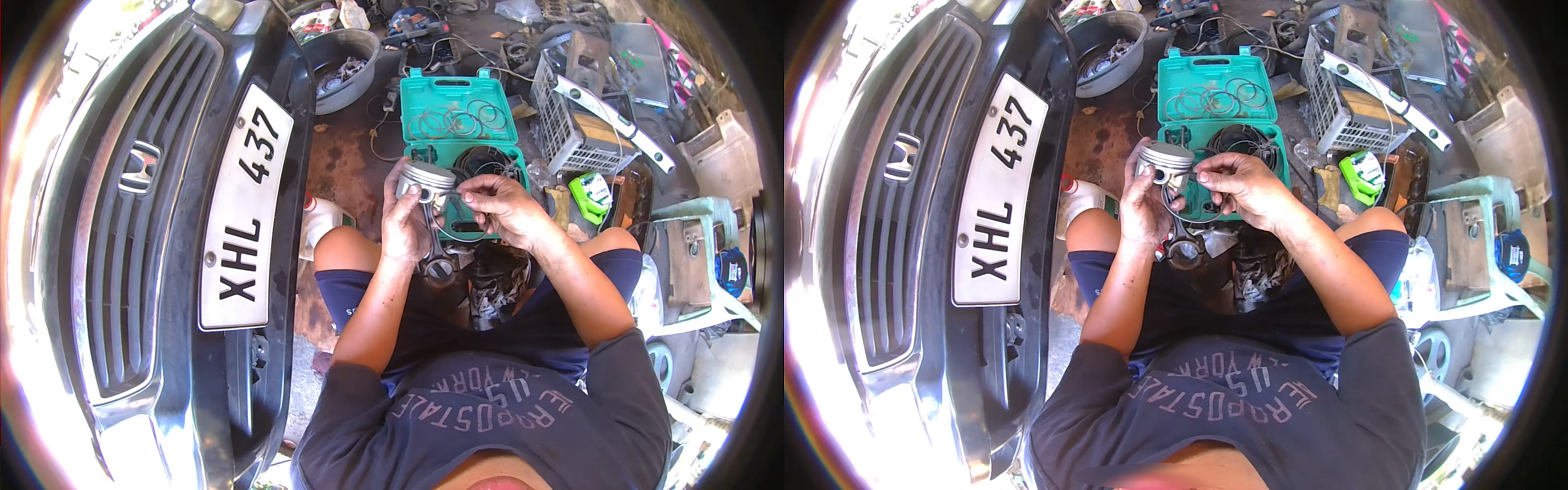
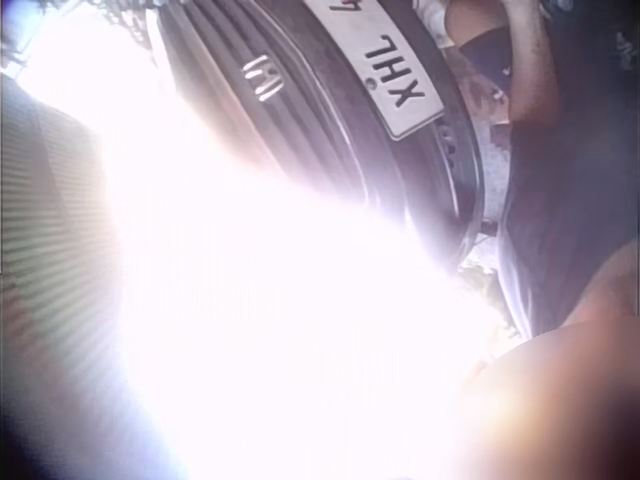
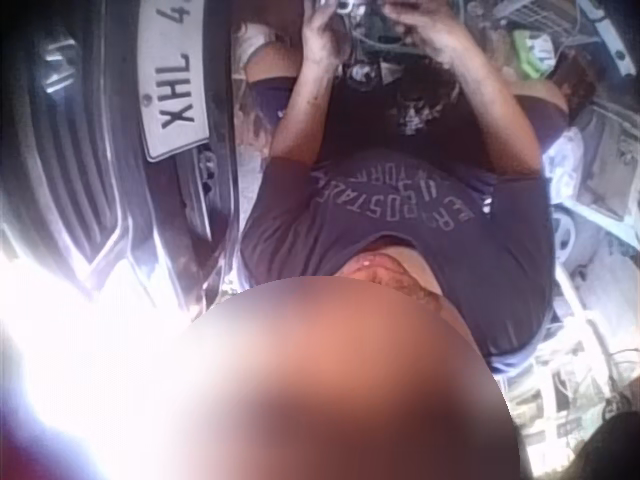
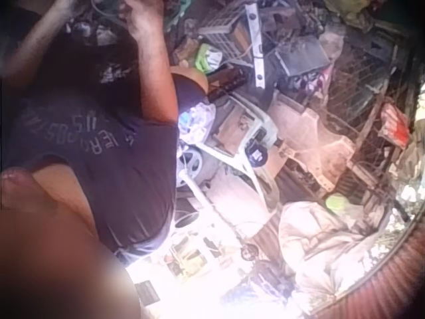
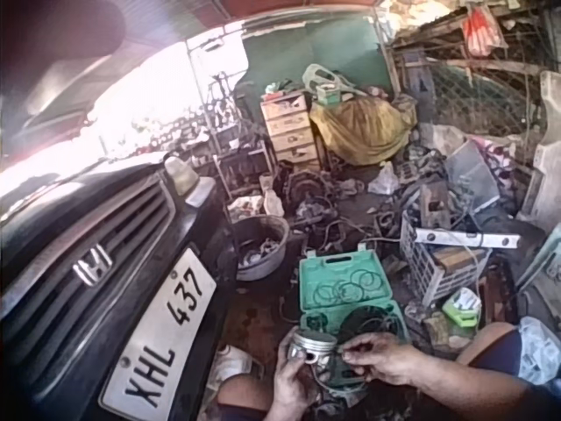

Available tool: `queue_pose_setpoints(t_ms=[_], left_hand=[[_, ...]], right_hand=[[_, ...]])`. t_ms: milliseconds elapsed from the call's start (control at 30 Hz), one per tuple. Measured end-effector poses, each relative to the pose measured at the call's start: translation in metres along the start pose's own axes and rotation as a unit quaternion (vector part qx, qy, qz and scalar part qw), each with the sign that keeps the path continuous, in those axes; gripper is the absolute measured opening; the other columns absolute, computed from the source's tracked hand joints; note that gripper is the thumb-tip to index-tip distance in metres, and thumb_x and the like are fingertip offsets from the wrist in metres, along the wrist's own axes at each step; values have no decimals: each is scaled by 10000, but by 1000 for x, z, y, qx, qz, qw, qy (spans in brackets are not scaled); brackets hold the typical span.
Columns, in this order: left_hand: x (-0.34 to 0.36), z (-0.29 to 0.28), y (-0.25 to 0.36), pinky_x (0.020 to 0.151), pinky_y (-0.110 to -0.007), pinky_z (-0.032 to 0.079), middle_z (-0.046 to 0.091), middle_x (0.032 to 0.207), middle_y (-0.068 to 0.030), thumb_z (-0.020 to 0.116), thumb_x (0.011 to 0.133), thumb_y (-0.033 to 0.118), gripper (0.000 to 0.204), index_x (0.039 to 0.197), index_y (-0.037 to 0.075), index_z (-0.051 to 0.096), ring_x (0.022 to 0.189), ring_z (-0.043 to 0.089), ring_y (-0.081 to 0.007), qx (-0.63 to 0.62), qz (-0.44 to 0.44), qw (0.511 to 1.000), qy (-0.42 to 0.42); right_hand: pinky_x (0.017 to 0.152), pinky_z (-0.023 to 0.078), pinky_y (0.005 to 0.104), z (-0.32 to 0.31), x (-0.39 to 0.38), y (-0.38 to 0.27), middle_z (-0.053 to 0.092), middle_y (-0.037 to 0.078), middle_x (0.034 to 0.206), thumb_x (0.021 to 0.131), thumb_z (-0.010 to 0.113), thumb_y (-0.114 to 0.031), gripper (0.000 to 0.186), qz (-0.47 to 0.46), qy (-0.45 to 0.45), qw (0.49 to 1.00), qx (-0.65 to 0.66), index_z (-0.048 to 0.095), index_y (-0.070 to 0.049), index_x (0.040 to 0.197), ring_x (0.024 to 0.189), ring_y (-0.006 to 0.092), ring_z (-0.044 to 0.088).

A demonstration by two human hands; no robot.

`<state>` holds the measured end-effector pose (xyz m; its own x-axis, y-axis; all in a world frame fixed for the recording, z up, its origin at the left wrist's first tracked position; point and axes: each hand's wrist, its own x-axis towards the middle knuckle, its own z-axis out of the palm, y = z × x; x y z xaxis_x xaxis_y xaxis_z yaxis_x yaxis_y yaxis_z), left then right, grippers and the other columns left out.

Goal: Manually installing piston rings onto an engine piston.

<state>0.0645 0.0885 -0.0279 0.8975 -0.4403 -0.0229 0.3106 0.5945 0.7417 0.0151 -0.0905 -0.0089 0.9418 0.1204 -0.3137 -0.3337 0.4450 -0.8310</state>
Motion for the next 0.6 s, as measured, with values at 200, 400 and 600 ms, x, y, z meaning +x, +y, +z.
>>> queue_pose_setpoints(t_ms=[200,400,600], left_hand=[[1,2,0,510,-254,426,542,1122,-88,603,847,244,625,1375,165,278,842,569,-175,-36,-5,999,-1],[0,0,-1,534,-268,432,528,1150,-91,601,836,285,646,1376,158,270,876,553,-169,8,9,1000,-20],[-1,3,-1,539,-267,432,517,1162,-85,602,837,276,643,1376,160,273,887,551,-169,7,10,1000,-24]], right_hand=[[444,378,192,-2,2,2,574,-40,718,815,715,-188,256,-1,13,999,-35,628,-38,1004,578,48,511],[429,361,191,-1,5,3,570,-35,682,827,698,-176,210,-49,42,997,-30,639,-36,973,545,45,500],[411,333,194,-1,5,2,563,-29,667,829,688,-145,179,-35,43,998,-37,639,-26,952,513,45,477]])
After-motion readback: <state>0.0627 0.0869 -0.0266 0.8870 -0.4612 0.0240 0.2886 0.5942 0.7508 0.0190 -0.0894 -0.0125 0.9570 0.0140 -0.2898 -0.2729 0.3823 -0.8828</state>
